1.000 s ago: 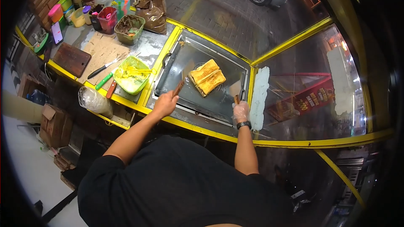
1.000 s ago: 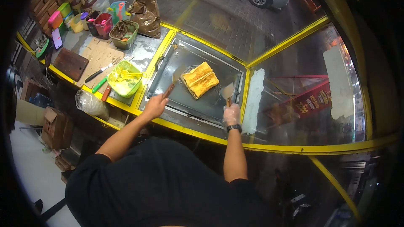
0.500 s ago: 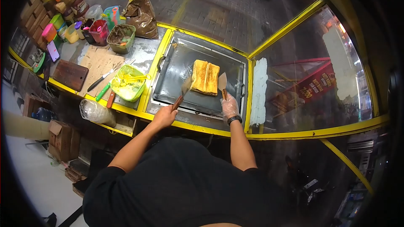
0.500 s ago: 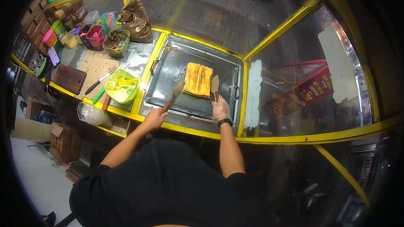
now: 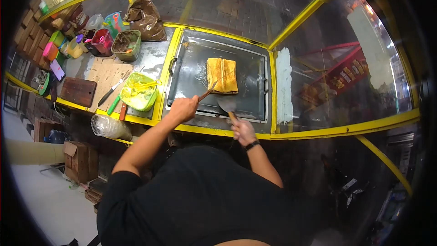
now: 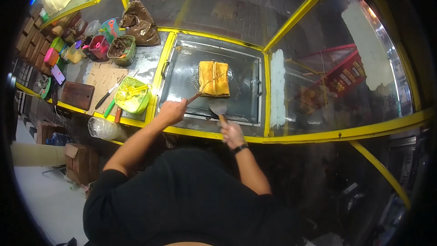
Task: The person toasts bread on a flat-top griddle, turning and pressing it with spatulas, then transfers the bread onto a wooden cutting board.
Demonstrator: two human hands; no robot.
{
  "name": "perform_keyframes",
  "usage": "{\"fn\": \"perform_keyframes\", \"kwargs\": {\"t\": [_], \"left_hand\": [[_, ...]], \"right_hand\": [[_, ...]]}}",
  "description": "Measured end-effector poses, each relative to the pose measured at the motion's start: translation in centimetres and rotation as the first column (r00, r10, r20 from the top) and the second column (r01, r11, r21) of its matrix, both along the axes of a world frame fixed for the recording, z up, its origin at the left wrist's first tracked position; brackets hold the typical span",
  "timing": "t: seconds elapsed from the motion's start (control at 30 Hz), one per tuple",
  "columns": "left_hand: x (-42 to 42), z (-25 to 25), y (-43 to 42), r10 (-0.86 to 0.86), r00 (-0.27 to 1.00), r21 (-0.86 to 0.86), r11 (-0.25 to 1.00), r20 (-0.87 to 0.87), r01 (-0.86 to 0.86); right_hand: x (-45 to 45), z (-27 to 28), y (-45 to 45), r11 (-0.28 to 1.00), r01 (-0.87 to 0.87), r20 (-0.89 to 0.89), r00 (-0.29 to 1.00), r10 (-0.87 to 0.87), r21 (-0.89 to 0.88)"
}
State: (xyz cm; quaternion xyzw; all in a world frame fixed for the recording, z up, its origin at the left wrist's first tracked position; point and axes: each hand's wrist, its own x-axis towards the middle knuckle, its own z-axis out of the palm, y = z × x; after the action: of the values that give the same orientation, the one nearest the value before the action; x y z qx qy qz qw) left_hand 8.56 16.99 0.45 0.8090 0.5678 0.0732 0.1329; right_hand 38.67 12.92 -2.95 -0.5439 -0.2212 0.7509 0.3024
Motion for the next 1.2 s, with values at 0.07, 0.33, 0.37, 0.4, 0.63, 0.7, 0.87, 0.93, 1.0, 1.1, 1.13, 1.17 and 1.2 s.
{"fn": "perform_keyframes", "kwargs": {"t": [0.07, 0.33, 0.37, 0.4, 0.63, 0.7, 0.87, 0.93, 1.0, 1.1, 1.13, 1.17, 1.2], "left_hand": [[0.0, -1.1, 1.8, -0.093, 0.987, -0.059, 0.995, -0.134, 0.086], [0.1, 6.9, 8.8, -0.143, 0.971, -0.220, 0.970, -0.193, 0.099], [-0.1, 8.6, 10.7, -0.201, 0.961, -0.231, 0.960, -0.192, 0.155], [-0.5, 9.3, 13.2, -0.233, 0.956, -0.236, 0.953, -0.178, 0.188], [0.0, 16.8, 21.5, -0.287, 0.927, -0.265, 0.938, -0.242, 0.221], [0.4, 17.1, 21.8, -0.299, 0.918, -0.259, 0.938, -0.260, 0.233], [0.1, 14.2, 18.5, -0.334, 0.911, -0.246, 0.929, -0.243, 0.276], [0.3, 13.4, 14.4, -0.315, 0.910, -0.246, 0.936, -0.269, 0.251], [0.7, 13.1, 9.5, -0.288, 0.913, -0.252, 0.943, -0.288, 0.218], [-0.6, 5.1, 5.5, -0.118, 0.981, -0.237, 0.968, -0.154, 0.080], [-1.0, 4.6, 3.7, -0.055, 0.996, -0.243, 0.969, -0.074, 0.035], [-1.4, 3.4, 2.1, 0.045, 0.998, -0.215, 0.976, 0.051, -0.033], [-1.7, 2.0, 0.6, 0.138, 0.975, -0.198, 0.975, 0.176, -0.102]], "right_hand": [[-3.3, -3.5, 2.2, 0.990, 0.057, -0.005, 0.998, -0.056, 0.129], [-5.4, 2.9, 10.2, 0.959, 0.184, -0.029, 0.983, -0.181, 0.216], [-4.9, 4.3, 11.0, 0.955, 0.170, -0.060, 0.985, -0.161, 0.244], [-4.4, 5.4, 12.0, 0.950, 0.154, -0.085, 0.987, -0.136, 0.272], [-3.8, 14.2, 21.4, 0.984, 0.082, -0.102, 0.993, -0.067, 0.157], [-3.5, 14.8, 22.2, 0.986, 0.073, -0.072, 0.995, -0.063, 0.149], [-1.1, 10.0, 18.0, 0.967, -0.061, -0.150, 0.984, 0.100, 0.247], [-1.7, 10.3, 13.4, 0.974, -0.076, -0.081, 0.992, 0.095, 0.211], [-2.2, 8.1, 10.0, 0.984, -0.039, -0.041, 0.998, 0.047, 0.171], [-1.5, 3.5, 5.7, 0.964, -0.057, -0.025, 0.998, 0.066, 0.261], [-1.2, 2.3, 4.5, 0.967, -0.045, -0.025, 0.998, 0.053, 0.252], [-0.5, 1.2, 3.5, 0.974, -0.036, 0.007, 0.999, 0.035, 0.225], [0.4, 0.4, 2.6, 0.980, -0.024, 0.037, 0.999, 0.017, 0.195]]}}
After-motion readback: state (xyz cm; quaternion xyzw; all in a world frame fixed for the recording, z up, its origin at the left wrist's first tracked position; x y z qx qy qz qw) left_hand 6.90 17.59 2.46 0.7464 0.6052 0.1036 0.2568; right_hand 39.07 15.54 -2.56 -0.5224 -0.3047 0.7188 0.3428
